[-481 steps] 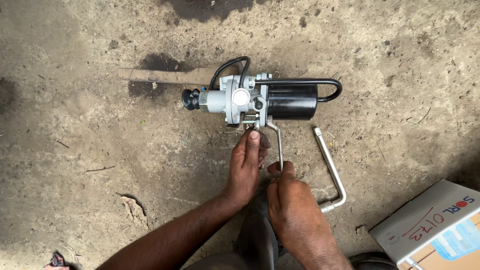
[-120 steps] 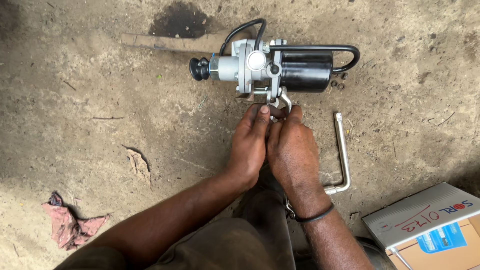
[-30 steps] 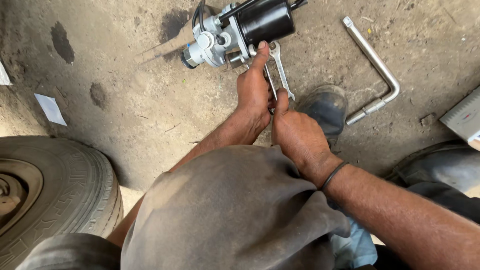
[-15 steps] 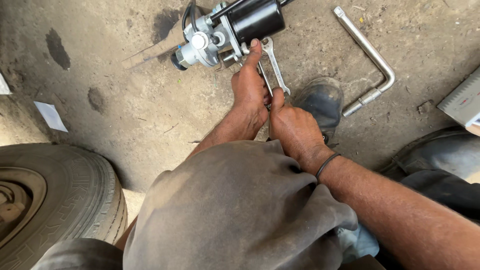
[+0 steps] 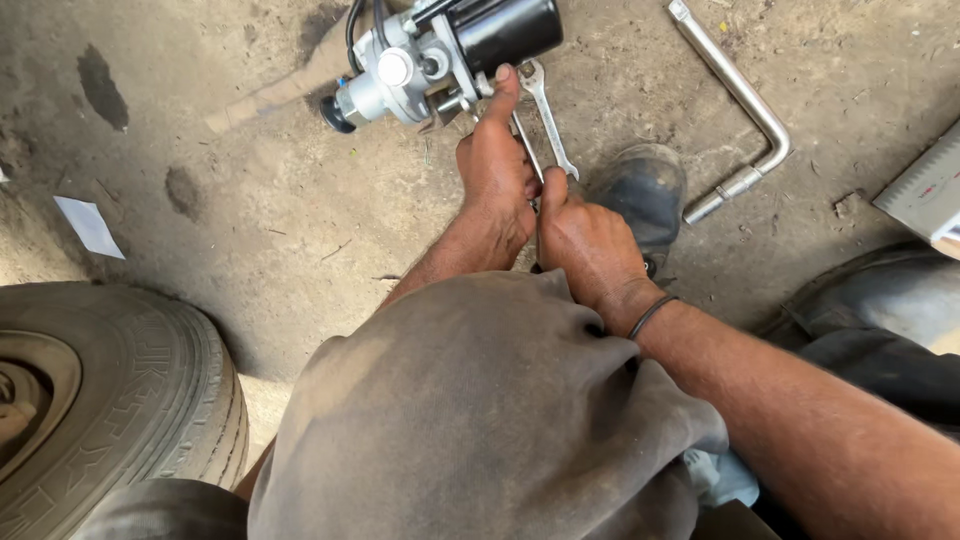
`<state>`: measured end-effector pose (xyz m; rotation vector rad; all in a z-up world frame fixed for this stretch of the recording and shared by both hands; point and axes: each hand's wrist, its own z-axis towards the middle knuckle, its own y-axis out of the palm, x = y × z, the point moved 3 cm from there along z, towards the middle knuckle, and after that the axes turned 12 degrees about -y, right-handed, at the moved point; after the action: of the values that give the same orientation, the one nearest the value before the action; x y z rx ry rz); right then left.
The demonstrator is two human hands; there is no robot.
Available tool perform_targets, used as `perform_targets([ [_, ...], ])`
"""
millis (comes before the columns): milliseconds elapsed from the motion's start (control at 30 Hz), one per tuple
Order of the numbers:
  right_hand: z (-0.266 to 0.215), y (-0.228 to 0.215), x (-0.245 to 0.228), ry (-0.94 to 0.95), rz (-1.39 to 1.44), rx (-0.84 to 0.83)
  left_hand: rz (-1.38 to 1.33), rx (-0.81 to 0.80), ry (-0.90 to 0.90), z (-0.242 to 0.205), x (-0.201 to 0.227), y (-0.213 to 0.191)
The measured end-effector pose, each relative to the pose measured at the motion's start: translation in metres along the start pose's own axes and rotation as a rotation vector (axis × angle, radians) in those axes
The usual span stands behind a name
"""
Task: The person sits on the floor and uses two wrenches to tighten bolts on a mechanical device with a black cylindrical component and a metal shaft. They rotate the device to access different sides and continue adjusting fasteners throughout the clip.
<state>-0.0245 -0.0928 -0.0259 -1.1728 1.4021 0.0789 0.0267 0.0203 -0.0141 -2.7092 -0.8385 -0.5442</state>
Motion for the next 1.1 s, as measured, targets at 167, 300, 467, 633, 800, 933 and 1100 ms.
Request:
perform_targets([
  [167,-0.002,0.006,0.007,-0.027,-0.007,0.168,-0.038,-0.011,0.066,0.000,-0.003,0.011],
  [300,0.002,0.011,0.013,-0.048,-0.016,0.249,-0.105,-0.041,0.118,0.000,0.004,0.012],
  [467,-0.006,0.005,0.018,0.023,-0.082,0.173,0.004,-0.026,0.017,0.001,-0.001,0.022],
  [633,-0.009,0.008,0.017,0.063,-0.067,0.157,0.096,-0.016,0.041,0.012,-0.011,0.019],
  [800,-0.009,0.012,0.021,-0.002,-0.107,0.212,0.342,0.173,0.324,0.012,-0.013,0.020],
  [933,-0.015,0.016,0.019,-0.027,-0.127,0.212,0.396,0.163,0.114,0.004,-0.017,0.026],
  [1100,-0.014,0.019,0.024,-0.028,-0.110,0.213,0.410,0.198,0.072,-0.004,-0.013,0.028],
])
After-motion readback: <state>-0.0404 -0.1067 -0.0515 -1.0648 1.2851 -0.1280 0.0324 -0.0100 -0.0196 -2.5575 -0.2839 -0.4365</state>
